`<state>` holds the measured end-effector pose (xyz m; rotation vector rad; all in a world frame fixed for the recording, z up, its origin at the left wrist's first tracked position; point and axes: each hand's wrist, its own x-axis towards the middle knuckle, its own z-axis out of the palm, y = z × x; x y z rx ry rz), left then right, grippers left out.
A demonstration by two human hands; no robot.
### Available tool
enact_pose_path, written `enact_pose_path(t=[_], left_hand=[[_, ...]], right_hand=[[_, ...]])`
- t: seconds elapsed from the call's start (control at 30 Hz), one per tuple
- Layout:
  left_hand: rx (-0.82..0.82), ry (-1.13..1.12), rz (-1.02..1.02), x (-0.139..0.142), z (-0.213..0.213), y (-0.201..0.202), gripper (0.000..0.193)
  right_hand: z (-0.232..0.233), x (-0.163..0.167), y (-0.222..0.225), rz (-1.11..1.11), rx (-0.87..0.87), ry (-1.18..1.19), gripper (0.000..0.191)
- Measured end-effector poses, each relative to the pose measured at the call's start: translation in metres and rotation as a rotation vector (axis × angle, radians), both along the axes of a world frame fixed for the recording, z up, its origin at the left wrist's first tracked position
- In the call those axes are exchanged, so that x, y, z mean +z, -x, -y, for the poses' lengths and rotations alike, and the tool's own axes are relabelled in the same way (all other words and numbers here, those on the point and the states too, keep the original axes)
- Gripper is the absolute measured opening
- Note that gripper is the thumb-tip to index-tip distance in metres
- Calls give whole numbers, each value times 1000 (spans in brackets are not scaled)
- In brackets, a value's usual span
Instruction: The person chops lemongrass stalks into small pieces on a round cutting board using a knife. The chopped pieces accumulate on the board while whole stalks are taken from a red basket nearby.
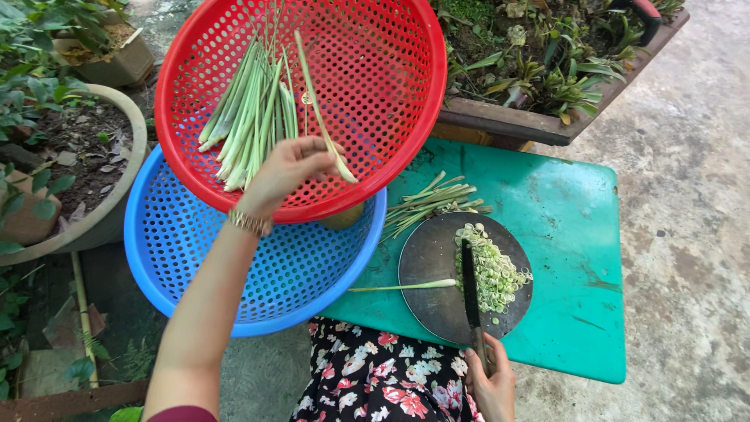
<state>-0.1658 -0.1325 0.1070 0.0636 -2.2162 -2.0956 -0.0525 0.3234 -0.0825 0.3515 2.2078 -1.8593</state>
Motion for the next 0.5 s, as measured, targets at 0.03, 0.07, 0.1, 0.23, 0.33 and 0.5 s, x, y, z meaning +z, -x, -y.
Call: enact_pose_path(t=[0.03, 0.07, 0.1, 0.23, 0.33, 0.5], left_hand=[[23, -65, -19, -3, -14, -19, 22], [44, -129, -38, -8, -30, -38, 23], [22, -167, -20, -14, -47, -58, 23], [-88, -405, 24, -64, -138, -118, 17], [-57, -534, 134, -115, -196, -149, 13], [18, -244, 91, -189, -253, -164, 11]], right_hand=[[-1, -2, 0, -28, -16, 55, 40], [1, -2, 1, -54, -34, 110, 38], [-1, -4, 1, -57, -14, 123, 35], [2, 7, -4, -160, 90, 220, 26], [-2, 18, -20, -154, 148, 57, 26], [-23, 25, -49, -160, 265, -460, 33]])
